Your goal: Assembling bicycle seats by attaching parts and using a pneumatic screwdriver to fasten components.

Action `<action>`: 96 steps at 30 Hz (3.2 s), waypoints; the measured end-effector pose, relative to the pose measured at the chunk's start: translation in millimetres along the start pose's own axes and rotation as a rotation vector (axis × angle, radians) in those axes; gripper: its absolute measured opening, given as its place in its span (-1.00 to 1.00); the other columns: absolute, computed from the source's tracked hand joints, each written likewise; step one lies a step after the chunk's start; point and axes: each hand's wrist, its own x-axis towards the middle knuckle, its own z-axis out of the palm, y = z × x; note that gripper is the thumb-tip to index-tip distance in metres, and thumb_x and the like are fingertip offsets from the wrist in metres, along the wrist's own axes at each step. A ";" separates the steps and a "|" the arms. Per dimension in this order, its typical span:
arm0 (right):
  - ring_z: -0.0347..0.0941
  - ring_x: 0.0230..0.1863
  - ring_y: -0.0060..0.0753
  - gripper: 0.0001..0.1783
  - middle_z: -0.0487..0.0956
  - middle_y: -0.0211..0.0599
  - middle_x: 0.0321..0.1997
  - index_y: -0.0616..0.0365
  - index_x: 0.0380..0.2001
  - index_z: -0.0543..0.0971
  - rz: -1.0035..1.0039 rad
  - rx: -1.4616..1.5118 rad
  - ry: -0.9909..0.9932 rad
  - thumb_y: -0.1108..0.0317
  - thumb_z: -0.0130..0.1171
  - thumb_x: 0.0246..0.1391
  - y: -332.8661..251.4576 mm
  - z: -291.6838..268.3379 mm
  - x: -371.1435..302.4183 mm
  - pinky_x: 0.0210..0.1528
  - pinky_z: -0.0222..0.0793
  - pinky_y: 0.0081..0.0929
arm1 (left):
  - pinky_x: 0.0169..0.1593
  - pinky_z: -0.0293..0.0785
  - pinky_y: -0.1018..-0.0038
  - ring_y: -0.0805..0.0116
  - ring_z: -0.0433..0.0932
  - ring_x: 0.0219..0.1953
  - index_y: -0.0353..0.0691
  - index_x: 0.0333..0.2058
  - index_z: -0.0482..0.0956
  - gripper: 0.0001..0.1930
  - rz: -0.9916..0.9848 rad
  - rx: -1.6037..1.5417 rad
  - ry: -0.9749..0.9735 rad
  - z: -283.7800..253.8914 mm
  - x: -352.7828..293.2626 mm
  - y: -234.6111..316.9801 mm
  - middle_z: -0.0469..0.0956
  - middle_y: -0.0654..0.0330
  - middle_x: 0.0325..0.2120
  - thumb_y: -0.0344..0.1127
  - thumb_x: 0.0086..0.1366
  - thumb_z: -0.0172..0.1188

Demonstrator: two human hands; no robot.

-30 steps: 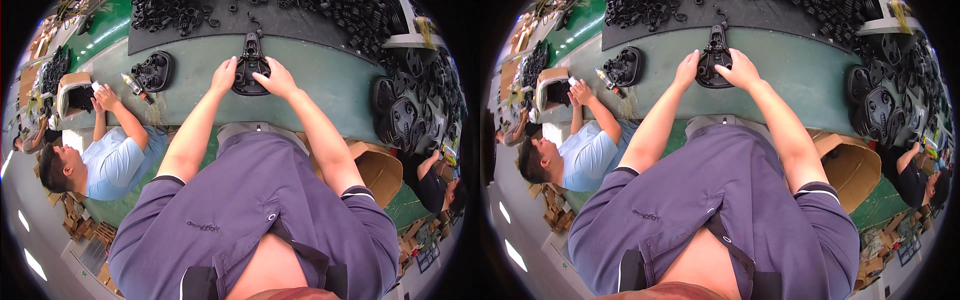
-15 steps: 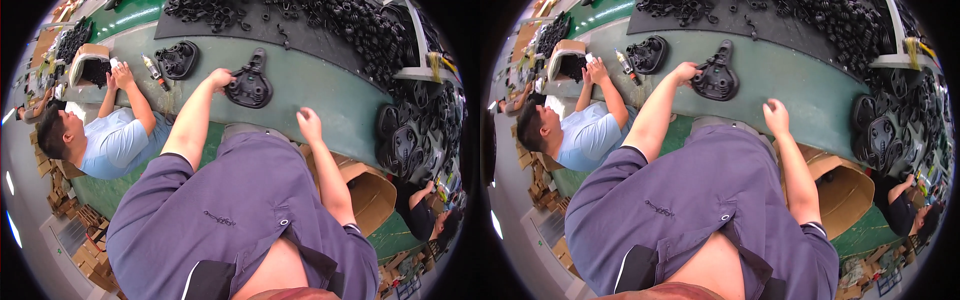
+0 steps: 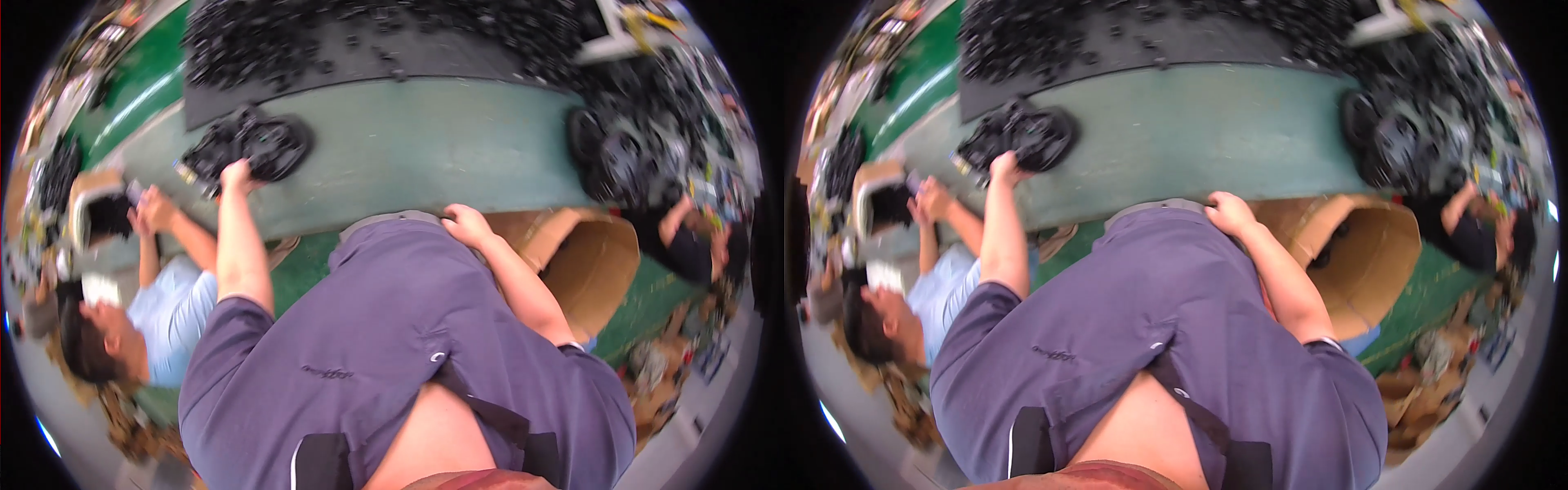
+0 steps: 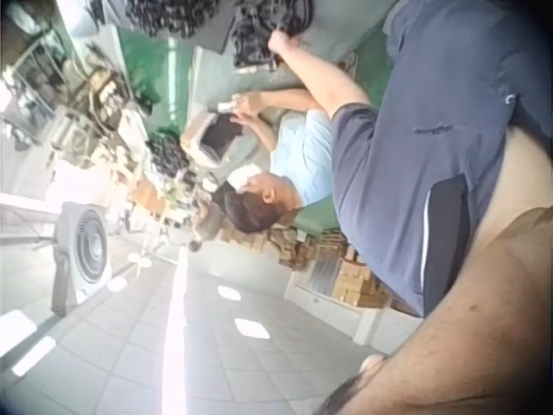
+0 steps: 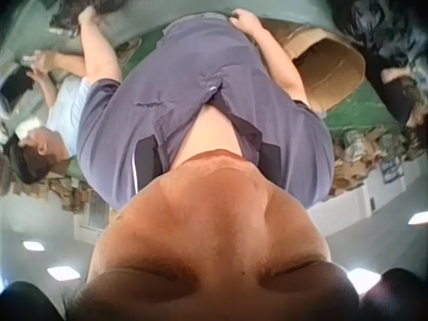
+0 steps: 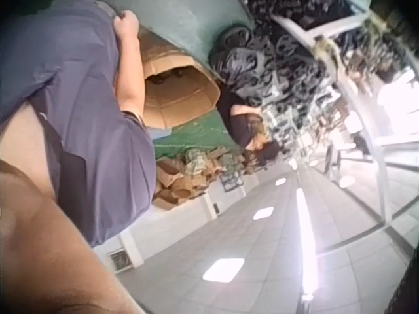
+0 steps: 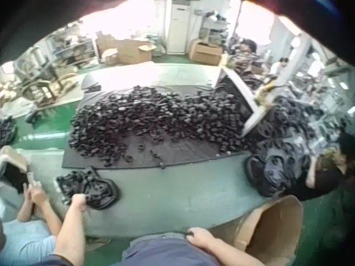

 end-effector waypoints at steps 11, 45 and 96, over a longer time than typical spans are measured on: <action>0.63 0.14 0.01 -0.55 0.71 0.00 0.06 0.23 0.06 0.68 0.180 0.201 0.273 0.16 0.28 0.21 80.5 -34.3 -50.0 0.23 0.53 -0.15 | 0.41 0.35 -0.22 -0.07 0.41 0.38 -0.21 0.40 0.36 -0.29 -0.009 -0.494 0.064 -25.8 -23.7 -18.2 0.33 0.06 0.44 0.12 0.46 0.20; 0.62 0.19 -0.13 -0.23 0.64 -0.13 0.24 0.24 0.33 0.44 0.064 1.865 0.962 0.22 0.55 0.16 586.5 -399.3 -20.8 0.27 0.53 -0.10 | 0.31 0.50 0.18 -0.04 0.56 0.27 -0.18 0.22 0.63 -0.09 1.316 1.897 -1.267 1046.2 -473.8 197.7 0.56 0.04 0.27 0.31 0.00 0.55; 0.26 0.44 0.47 -0.39 0.33 0.34 0.49 0.20 0.15 0.64 0.245 -0.289 1.040 0.08 0.34 0.08 256.3 -193.8 19.0 0.48 0.23 0.22 | 0.30 0.45 0.06 -0.08 0.55 0.20 -0.27 0.10 0.62 -0.50 1.270 0.913 0.277 341.0 -232.6 42.4 0.63 -0.07 0.08 -0.06 0.33 0.41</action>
